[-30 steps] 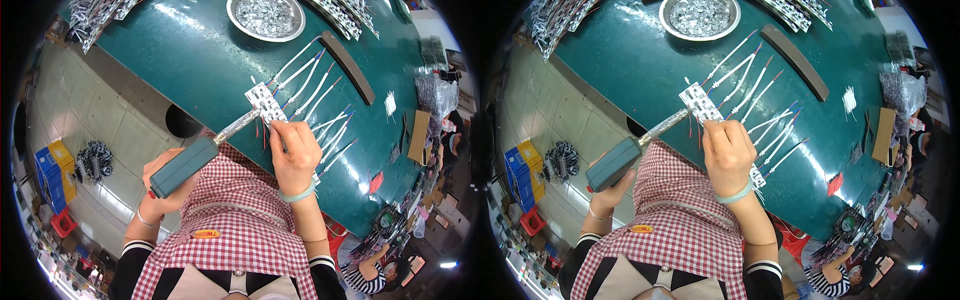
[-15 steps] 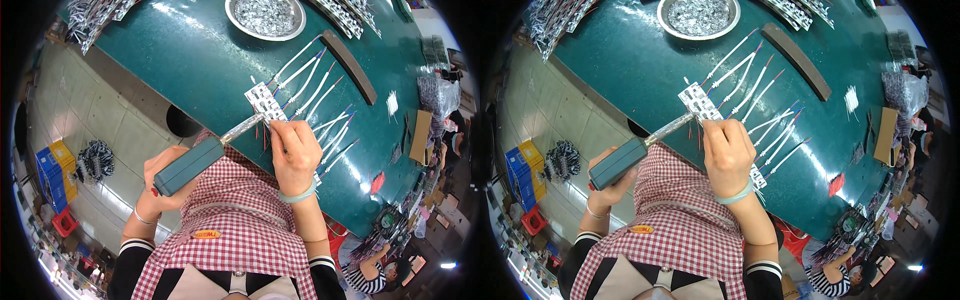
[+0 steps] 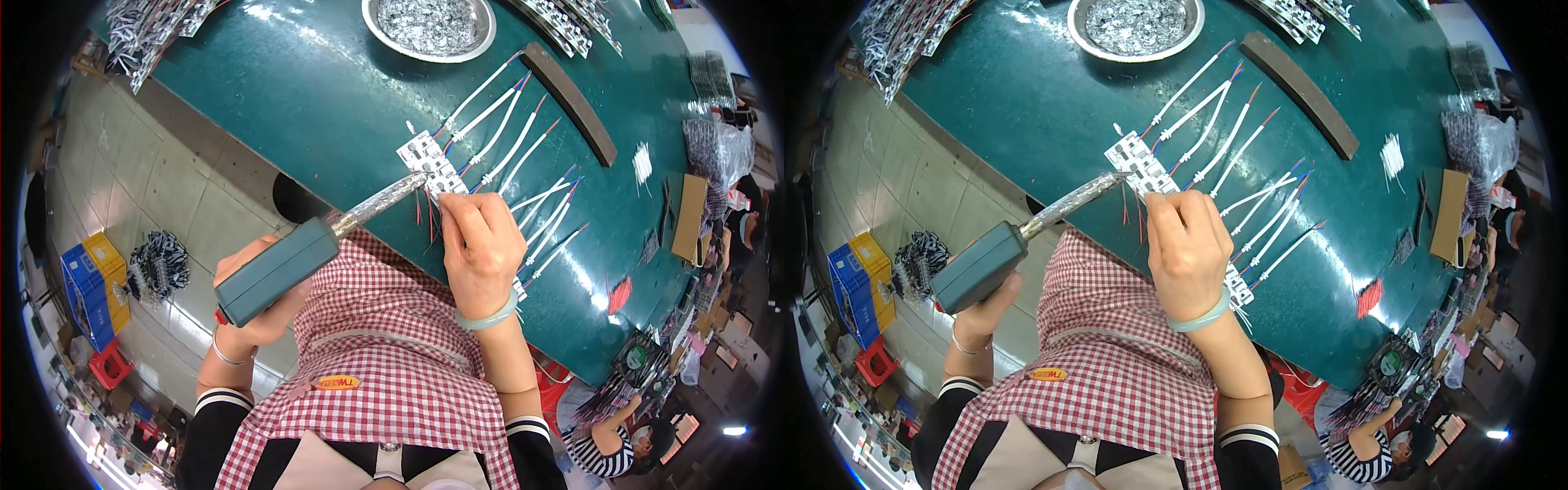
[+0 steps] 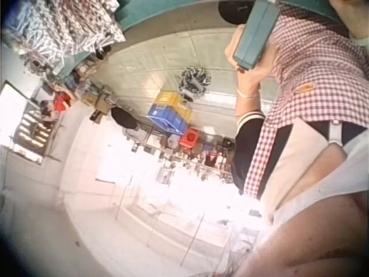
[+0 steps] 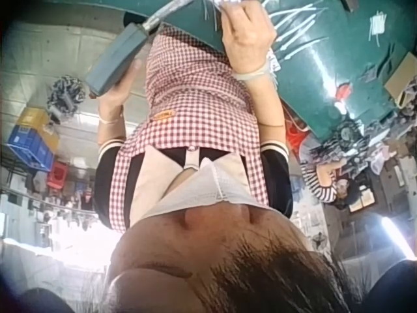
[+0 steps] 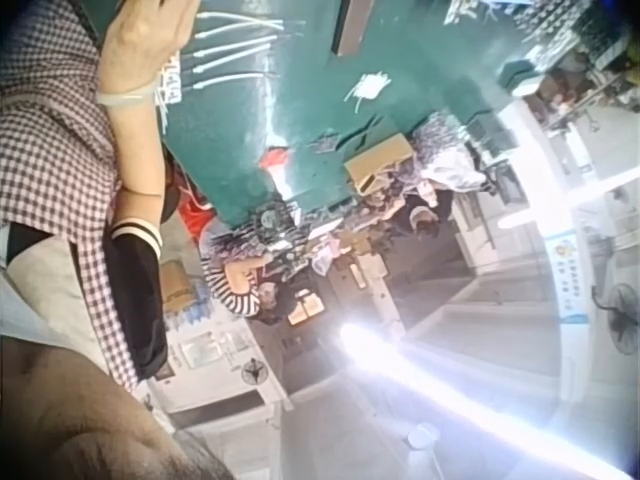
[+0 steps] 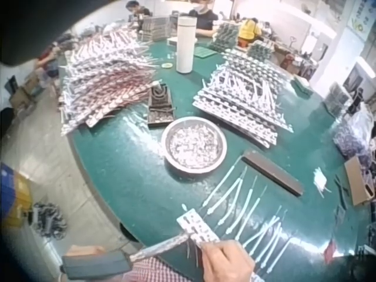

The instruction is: The person solders individual electrical wires onto circular circuit boards mounted on a metal strip. This is done using a soldering iron and solder wire.

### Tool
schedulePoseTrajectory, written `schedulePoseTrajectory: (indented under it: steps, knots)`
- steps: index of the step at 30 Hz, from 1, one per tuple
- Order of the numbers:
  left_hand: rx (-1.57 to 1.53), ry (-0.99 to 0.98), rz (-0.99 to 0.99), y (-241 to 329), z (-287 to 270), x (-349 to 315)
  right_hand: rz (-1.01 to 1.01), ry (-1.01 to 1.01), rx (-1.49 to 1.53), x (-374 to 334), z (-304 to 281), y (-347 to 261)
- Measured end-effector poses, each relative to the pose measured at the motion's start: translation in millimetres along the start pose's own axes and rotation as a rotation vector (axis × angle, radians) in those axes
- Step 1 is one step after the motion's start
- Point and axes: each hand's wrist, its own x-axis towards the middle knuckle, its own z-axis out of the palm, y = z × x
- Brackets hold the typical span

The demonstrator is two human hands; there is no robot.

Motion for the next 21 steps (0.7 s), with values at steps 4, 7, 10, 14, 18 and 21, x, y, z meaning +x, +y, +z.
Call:
schedulePoseTrajectory:
  steps: [4,7,10,14,18,21]
  knots:
    - [0.012,-0.010,-0.029,2.7,-1.2,-3.1,0.009,0.001,-0.005,0.0,0.1,-0.1]
    - [0.051,-0.043,-0.049,3.7,-1.3,-4.2,0.014,-0.004,-0.004,-0.3,-0.4,-0.3]
    - [0.035,-0.060,-0.055,4.3,-0.8,-1.8,0.017,0.012,-0.040,1.8,-2.0,-2.0]
    - [0.010,-0.095,-0.058,0.8,-0.4,0.3,0.017,0.009,-0.029,-1.1,-3.3,-2.2]
    - [-0.034,-0.100,-0.084,-0.3,3.1,2.9,0.025,0.003,-0.034,-1.4,-3.1,-2.8]
    - [-0.026,-0.106,-0.088,0.3,3.5,5.9,0.022,-0.001,-0.036,-1.2,-2.6,-3.0]
